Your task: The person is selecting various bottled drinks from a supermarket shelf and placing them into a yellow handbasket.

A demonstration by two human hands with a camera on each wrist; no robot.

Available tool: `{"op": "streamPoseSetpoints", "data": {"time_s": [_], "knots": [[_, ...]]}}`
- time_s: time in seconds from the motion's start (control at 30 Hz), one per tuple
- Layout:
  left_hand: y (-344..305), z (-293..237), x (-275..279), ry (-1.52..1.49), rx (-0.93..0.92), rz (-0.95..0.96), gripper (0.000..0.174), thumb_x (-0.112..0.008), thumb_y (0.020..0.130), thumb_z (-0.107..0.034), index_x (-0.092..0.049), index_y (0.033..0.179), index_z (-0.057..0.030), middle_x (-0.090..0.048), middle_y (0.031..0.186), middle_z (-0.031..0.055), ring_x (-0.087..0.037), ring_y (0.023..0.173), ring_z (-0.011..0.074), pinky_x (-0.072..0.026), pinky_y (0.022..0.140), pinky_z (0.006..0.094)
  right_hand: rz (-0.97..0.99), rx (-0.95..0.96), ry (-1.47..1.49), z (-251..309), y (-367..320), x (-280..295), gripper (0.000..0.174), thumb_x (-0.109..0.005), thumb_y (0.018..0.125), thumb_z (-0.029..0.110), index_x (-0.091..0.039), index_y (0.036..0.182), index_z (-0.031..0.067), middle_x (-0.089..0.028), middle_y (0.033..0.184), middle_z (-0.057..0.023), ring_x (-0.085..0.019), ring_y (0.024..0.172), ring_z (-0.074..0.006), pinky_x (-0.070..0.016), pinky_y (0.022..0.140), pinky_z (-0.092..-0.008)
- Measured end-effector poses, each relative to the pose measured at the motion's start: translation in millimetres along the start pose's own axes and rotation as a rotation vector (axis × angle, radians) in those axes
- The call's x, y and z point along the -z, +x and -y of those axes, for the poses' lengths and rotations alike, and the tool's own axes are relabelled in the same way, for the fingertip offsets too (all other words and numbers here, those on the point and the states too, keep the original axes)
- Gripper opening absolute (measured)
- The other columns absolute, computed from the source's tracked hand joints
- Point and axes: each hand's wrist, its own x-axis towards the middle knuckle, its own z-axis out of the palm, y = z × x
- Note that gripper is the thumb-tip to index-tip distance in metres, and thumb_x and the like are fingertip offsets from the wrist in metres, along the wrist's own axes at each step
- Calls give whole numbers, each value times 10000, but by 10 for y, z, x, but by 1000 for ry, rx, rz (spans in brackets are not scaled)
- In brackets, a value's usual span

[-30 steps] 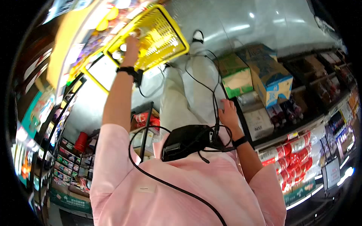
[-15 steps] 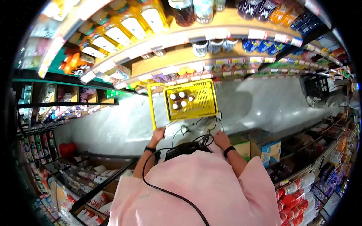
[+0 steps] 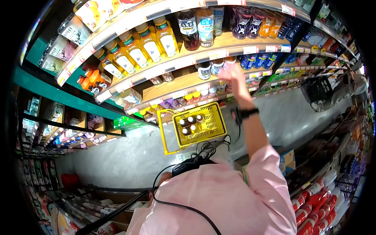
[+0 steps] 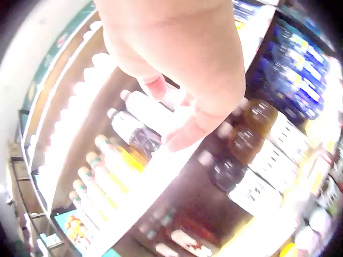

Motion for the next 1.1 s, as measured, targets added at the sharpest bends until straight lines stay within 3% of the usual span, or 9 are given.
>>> {"op": "streamPoseSetpoints", "data": {"time_s": [0.23,0.27,0.4,0.5,0.53,0.7,0.83,0.93,1.1], "knots": [[52,-568,-149,-212,-52,-12,177,-624,898,-168,-636,1007,-30,-674,812,114,-656,686,227,-558,590,359,-229,358,-831,317,1521,-732,893,-806,743,228,-315,1451,-8,-560,1322,-240,-564,1206,-315,-475,973,-400],[-12,-676,-172,-196,-93,-16,179,-616,909,-178,-634,1008,-30,-672,811,111,-654,681,220,-556,584,355,-90,341,-738,143,1785,-661,868,-811,738,229,-339,1429,-4,-570,1318,-245,-556,1236,-347,-445,1013,-392],[-392,-1021,-255,-142,-203,-41,199,-584,954,-215,-626,1012,-29,-666,805,99,-646,660,193,-551,561,340,-123,363,-738,367,1400,-824,510,-802,761,230,-573,1151,-5,-695,1067,-180,-666,1031,-306,-501,901,-389],[-312,-809,-277,-296,-195,-133,188,-597,941,-196,-636,1020,-30,-664,793,90,-644,641,189,-553,568,340,-168,422,-537,45,1651,-558,469,-799,764,174,-571,1136,0,-697,1083,-156,-678,1001,-257,-507,894,-377],[-395,-821,-229,-318,-190,-160,190,-594,946,-209,-636,1001,-32,-657,778,81,-638,637,176,-547,572,327,-108,352,-228,142,1475,-627,424,-781,777,117,-572,1125,-8,-705,1061,-120,-684,952,-216,-515,879,-361],[-631,-1364,300,-440,-430,-301,237,-597,982,-276,-639,984,-42,-642,749,55,-622,659,148,-516,597,290,-214,511,-398,437,800,-672,250,-762,808,107,-709,1003,-41,-740,955,-94,-680,862,-146,-518,823,-313],[-1515,-2853,845,-352,-830,-445,256,-564,1016,-270,-637,958,-32,-609,724,23,-552,657,96,-450,619,245,63,357,-373,671,-283,-870,333,-789,773,132,-678,1055,-6,-719,1021,-73,-674,929,-146,-524,824,-303],[-2587,-4083,712,-267,-1137,-586,194,-555,1001,-176,-645,1002,-4,-549,724,10,-492,635,84,-411,594,239,354,102,-476,802,-1103,-1131,426,-805,714,145,-649,1088,16,-692,1079,-67,-666,938,-163,-521,843,-314],[-3502,-4835,419,-199,-1417,-87,275,-573,986,-188,-649,1187,-16,-603,880,-24,-498,752,59,-413,662,221,642,-12,-495,695,-1899,-1718,560,-820,658,260,-617,1115,9,-684,1041,-107,-650,942,-179,-498,854,-329]]}}
